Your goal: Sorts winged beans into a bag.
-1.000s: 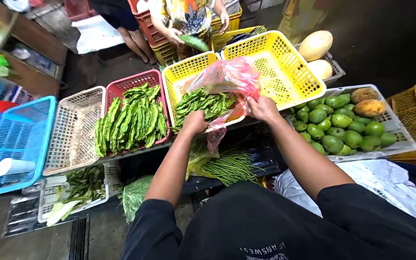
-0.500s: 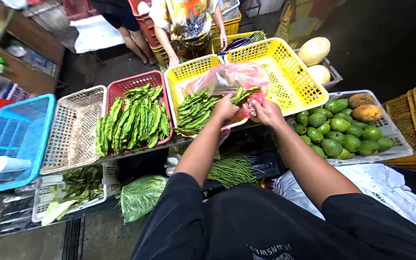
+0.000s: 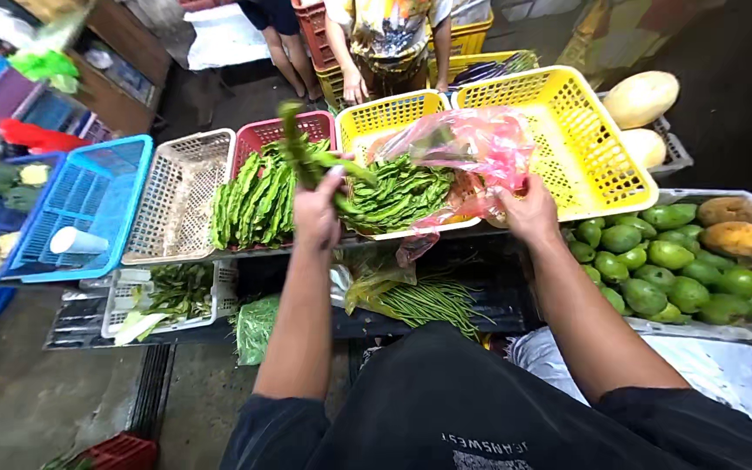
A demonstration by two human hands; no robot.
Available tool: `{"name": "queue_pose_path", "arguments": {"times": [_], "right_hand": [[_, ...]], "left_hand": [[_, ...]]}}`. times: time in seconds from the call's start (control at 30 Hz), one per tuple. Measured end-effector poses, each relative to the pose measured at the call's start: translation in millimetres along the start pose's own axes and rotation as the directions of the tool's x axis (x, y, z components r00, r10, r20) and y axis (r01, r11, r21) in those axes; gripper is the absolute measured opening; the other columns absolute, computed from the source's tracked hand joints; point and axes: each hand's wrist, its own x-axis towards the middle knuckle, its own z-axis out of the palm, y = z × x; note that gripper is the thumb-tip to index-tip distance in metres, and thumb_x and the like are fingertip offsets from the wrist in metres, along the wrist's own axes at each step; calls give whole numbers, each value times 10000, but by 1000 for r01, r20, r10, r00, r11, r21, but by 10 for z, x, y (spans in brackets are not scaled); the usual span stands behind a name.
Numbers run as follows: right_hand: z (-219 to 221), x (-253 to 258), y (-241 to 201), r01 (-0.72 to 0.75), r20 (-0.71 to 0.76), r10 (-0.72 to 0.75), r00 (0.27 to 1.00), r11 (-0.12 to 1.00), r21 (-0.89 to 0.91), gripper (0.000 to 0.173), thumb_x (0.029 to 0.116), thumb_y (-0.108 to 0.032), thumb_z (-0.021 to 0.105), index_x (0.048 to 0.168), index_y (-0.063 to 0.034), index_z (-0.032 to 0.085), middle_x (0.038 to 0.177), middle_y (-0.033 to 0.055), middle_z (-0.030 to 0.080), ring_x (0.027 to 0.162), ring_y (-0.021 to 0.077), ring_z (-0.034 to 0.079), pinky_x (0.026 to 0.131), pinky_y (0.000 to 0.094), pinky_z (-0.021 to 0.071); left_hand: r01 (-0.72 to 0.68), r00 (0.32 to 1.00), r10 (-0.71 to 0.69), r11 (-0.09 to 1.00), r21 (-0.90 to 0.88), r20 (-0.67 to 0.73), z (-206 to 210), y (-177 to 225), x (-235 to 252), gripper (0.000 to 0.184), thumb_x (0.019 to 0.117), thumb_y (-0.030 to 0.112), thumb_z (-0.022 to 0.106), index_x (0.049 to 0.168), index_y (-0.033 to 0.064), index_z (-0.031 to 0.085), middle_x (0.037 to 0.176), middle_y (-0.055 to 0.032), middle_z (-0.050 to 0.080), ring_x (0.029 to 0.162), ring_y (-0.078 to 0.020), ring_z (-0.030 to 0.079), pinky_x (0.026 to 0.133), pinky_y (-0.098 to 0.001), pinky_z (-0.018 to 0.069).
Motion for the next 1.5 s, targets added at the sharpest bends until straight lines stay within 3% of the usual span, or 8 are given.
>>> {"name": "queue_pose_path", "arguments": {"times": [0.1,0.27,0.47,0.77,0.93,1.13,1.37,1.5], "right_hand": [[-5,-124,-460,332,-165,-322,932,942,42,528,947,-270,666,1373,14,535,1292,268,574,1172,409,589,989,579,492],[948,-73,-1429,658,366,-603,709,752,-36,291,975,-147,608,1243,-93,708,1246,143,681,1226,346,610,1024,586,497],[1591,147,-1644,813,632,-537,559,507,-287,225,880,-145,702,1098,-129,754,1290,117,655,1347,379,497,1000,630,464],[1184,-82,-1804,589,298,-593,748,800,116,192,1021,-157,552,1110,-34,669,1074,137,702,1049,260,682,965,519,542],[1018,-572,-2045,484,34,-519,854,816,317,160,1039,-142,439,1088,-19,528,838,93,594,694,186,626,636,403,567],[1610,-996,-1692,419,371,-323,871,882,-215,534,843,-460,818,1245,-136,682,1044,162,724,938,378,707,784,648,562],[1110,-857,-1876,437,23,-445,895,888,140,235,946,-207,700,1136,-72,730,1127,75,707,1047,158,674,943,392,560],[1302,-960,-1992,351,242,-329,913,935,-49,381,888,-332,796,1197,-133,694,1028,113,736,927,287,719,838,584,583]], "left_hand": [[-57,989,45,995,-86,-139,-653,417,-322,320,1115,233,381,1355,124,562,1290,-98,687,963,-149,709,743,-267,585],[-162,939,33,920,-357,-342,-1283,434,-739,369,1131,287,296,1265,114,594,1173,-98,693,1108,-238,682,982,-452,564],[61,890,-234,912,-406,-392,-1823,59,-1256,333,1070,247,339,1168,97,620,800,-21,647,713,-159,673,713,-356,616],[232,967,-244,963,-136,-75,-1566,-119,-1055,128,914,7,643,1039,32,624,789,-67,664,549,-127,598,536,-285,566],[304,947,-302,953,-2,105,-1182,-299,-785,123,937,-2,637,1056,-30,635,947,-150,714,588,-163,613,549,-291,554],[325,938,-317,945,-38,137,-1440,-422,-930,153,909,-25,655,1061,-43,644,763,-109,668,558,-156,614,526,-286,557],[282,950,-282,959,18,133,-1687,-439,-1055,182,905,-23,660,1085,-47,654,846,-109,697,594,-158,632,553,-287,571],[280,951,-279,960,12,130,-1685,-460,-995,186,909,-28,670,1093,-52,655,857,-123,699,595,-170,636,553,-296,578]]}}
